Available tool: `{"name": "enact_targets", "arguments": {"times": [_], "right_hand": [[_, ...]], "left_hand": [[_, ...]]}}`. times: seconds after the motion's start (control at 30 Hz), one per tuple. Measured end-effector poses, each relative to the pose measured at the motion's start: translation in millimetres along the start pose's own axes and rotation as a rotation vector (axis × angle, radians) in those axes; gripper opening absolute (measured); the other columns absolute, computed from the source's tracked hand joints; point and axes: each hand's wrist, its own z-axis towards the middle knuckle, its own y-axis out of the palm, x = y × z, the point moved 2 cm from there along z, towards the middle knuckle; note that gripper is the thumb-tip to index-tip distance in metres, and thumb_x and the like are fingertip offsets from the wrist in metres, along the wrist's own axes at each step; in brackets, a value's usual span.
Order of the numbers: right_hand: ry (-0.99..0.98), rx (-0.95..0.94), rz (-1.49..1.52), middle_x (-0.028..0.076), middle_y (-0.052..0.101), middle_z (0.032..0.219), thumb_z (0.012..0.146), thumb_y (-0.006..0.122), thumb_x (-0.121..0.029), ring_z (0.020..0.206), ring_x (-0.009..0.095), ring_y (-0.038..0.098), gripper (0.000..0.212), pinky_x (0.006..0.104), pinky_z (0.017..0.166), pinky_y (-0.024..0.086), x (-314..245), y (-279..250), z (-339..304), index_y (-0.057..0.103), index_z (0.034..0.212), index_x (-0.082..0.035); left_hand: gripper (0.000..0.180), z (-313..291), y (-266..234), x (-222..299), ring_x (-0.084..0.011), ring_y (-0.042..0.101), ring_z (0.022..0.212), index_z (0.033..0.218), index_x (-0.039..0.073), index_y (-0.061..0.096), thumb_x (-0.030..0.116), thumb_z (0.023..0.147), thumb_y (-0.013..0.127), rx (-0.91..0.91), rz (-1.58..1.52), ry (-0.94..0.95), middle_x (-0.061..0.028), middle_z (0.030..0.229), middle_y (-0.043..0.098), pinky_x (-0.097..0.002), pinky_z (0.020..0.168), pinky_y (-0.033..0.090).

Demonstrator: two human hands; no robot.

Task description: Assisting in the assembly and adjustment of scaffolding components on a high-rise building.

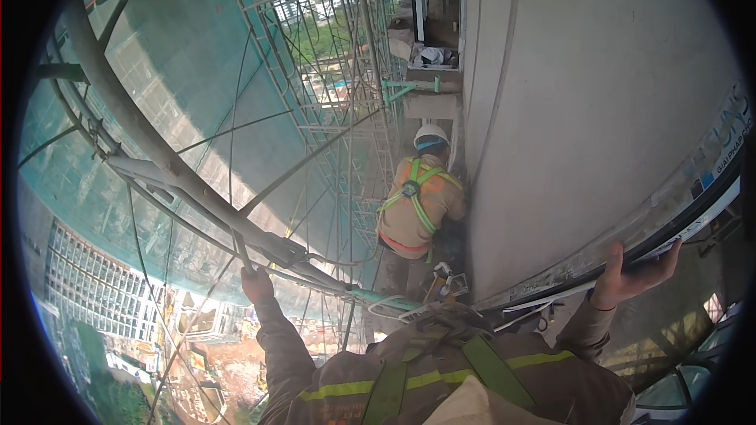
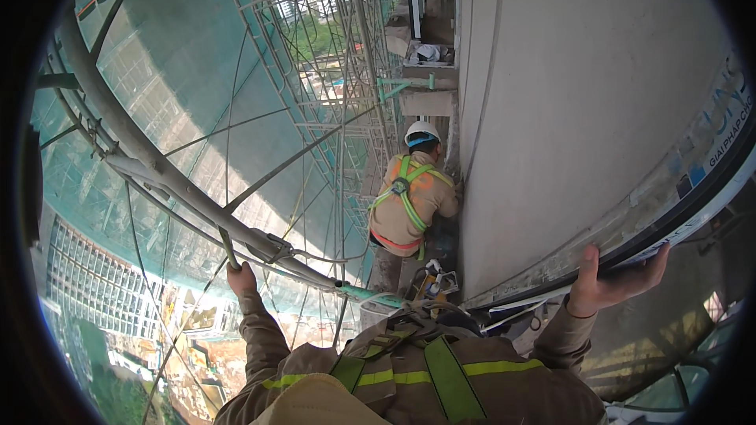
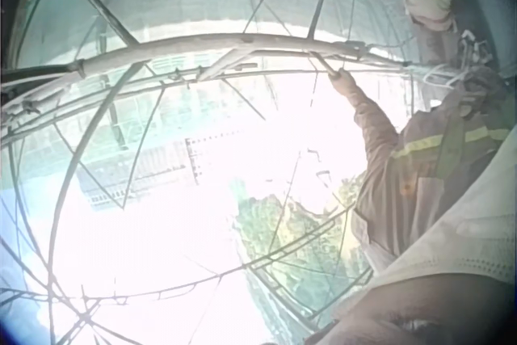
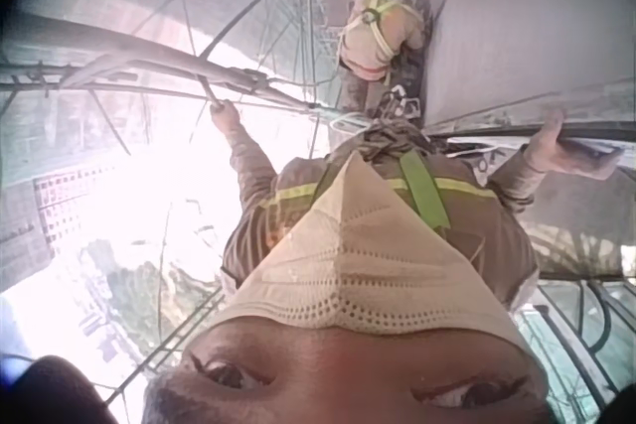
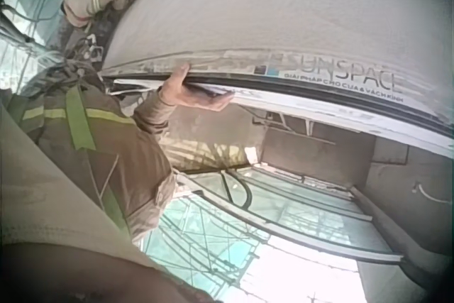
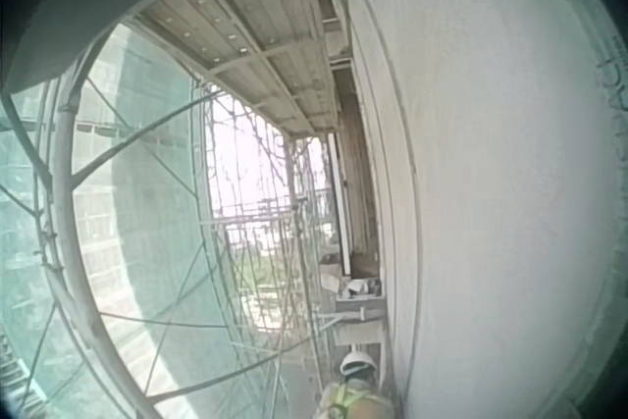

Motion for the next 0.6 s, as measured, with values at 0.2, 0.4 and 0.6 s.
{"name": "enact_targets", "arguments": {"times": [0.2,0.4,0.6], "right_hand": [[0.028,0.023,0.065,0.02,0.032,0.15,0.081,0.083,-0.035,0.14,0.033,0.035,0.098,0.0464,0.118,0.025,0.9,0.6,-0.6,0.026,0.151,0.002],[-0.03,0.008,0.001,0.021,0.033,0.15,0.082,0.083,-0.035,0.14,0.034,0.035,0.097,0.0469,0.118,0.025,1.9,-1.4,0.7,0.026,0.151,0.002],[-0.013,0.015,0.03,0.02,0.034,0.149,0.082,0.083,-0.034,0.139,0.034,0.036,0.096,0.0472,0.118,0.026,0.9,0.9,0.9,0.026,0.151,0.002]], "left_hand": [[0.03,-1.2,0.6,7.6,-0.0458,0.061,0.085,0.098,-0.001,0.056,0.023,0.081,0.063,-0.031,0.034,-0.036,-0.0249,0.089,0.065,-0.0504,0.079,0.047],[0.03,-3.0,-0.7,7.3,-0.0462,0.063,0.089,0.101,-0.002,0.057,0.021,0.081,0.061,-0.025,0.045,-0.071,-0.0253,0.092,0.066,-0.0507,0.08,0.048],[0.03,-1.3,0.3,7.1,-0.0471,0.062,0.089,0.1,-0.002,0.057,0.02,0.08,0.061,0.008,0.055,-0.031,-0.0259,0.093,0.066,-0.0518,0.08,0.048]]}}
